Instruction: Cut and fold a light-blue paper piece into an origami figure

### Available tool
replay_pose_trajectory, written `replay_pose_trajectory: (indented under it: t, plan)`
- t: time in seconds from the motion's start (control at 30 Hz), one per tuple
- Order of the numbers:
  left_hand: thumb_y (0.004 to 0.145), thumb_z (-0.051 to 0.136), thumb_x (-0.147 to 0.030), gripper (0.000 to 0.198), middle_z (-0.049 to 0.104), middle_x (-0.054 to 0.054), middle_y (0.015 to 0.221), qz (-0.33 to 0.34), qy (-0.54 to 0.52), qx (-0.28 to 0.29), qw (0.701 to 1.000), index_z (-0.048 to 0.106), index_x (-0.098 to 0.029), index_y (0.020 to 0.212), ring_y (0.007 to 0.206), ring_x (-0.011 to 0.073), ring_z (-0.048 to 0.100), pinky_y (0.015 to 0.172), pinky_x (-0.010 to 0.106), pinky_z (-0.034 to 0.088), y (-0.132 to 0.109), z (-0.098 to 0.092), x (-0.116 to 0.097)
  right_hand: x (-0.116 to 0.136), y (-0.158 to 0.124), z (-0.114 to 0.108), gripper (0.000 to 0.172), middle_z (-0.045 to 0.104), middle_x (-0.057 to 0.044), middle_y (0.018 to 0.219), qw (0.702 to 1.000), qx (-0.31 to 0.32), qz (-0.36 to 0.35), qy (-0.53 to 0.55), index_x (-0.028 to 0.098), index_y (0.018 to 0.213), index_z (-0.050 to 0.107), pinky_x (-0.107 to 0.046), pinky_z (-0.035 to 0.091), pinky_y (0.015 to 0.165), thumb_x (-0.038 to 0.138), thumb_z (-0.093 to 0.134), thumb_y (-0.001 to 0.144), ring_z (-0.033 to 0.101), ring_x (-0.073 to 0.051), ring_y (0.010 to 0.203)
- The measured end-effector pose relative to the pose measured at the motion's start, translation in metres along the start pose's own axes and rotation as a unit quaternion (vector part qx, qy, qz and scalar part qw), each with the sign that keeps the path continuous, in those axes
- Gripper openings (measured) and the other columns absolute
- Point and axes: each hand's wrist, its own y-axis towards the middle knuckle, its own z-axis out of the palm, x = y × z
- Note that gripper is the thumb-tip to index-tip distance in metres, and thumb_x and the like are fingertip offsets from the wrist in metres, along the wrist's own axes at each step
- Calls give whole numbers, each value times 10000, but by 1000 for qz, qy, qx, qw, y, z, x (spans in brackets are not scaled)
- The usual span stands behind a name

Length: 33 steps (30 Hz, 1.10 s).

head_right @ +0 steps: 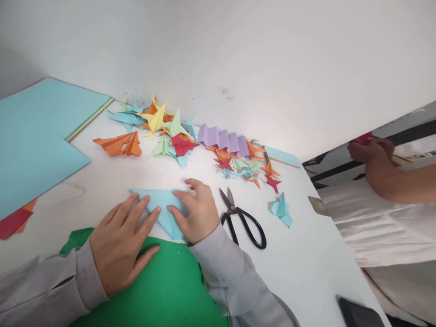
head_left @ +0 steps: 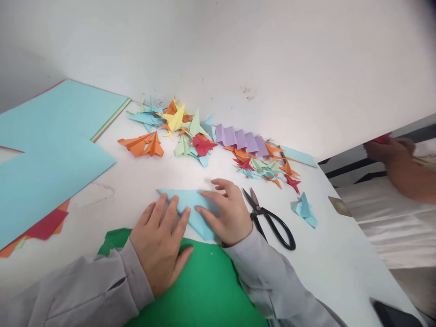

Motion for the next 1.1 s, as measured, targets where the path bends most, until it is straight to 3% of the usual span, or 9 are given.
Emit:
replay_pose_trajectory:
  t: [0.1, 0.23, 0.53, 0.77, 1.1]
  plan:
    - [778, 428, -456, 556, 425, 184, 1306, -2, 3, 16, 1000, 465, -178, 1259, 1186, 384, 371, 899, 507, 359, 1, -3, 1, -2, 0, 0, 113, 625, -120, 987, 996, 5, -88, 13, 168, 821, 657, -418, 475, 783, 184, 584, 736, 560, -239, 925]
    - [764, 441, -477, 571, 432, 178, 1297, -8, 0, 19, 1000, 463, -195, 1260, 1177, 383, 377, 896, 510, 362, 3, -3, 3, -3, 1, 1, 132, 673, -108, 851, 992, 12, -121, 39, 138, 851, 646, -383, 503, 758, 125, 556, 755, 599, -204, 818]
    - [734, 472, -503, 584, 421, 170, 1302, -5, -34, 4, 999, 510, -182, 1220, 1232, 387, 302, 983, 547, 264, 9, 2, 6, 1, 2, 0, 184, 653, -134, 857, 993, 35, -109, 30, 103, 923, 642, -369, 509, 698, 159, 547, 776, 583, -210, 799]
    - [729, 485, -494, 573, 420, 158, 1305, -7, -42, 3, 999, 515, -181, 1209, 1232, 377, 305, 969, 543, 286, 9, 2, 6, 2, 0, 1, 222, 622, -156, 921, 993, 62, -98, -13, 95, 950, 643, -420, 493, 682, 197, 532, 788, 555, -243, 834]
    - [728, 488, -486, 580, 406, 154, 1322, -10, -45, 7, 999, 493, -187, 1226, 1235, 376, 301, 962, 535, 294, 8, 3, 6, 2, -1, 3, 206, 646, -156, 1007, 992, 39, -119, -12, 100, 942, 647, -417, 516, 701, 167, 557, 769, 562, -232, 835]
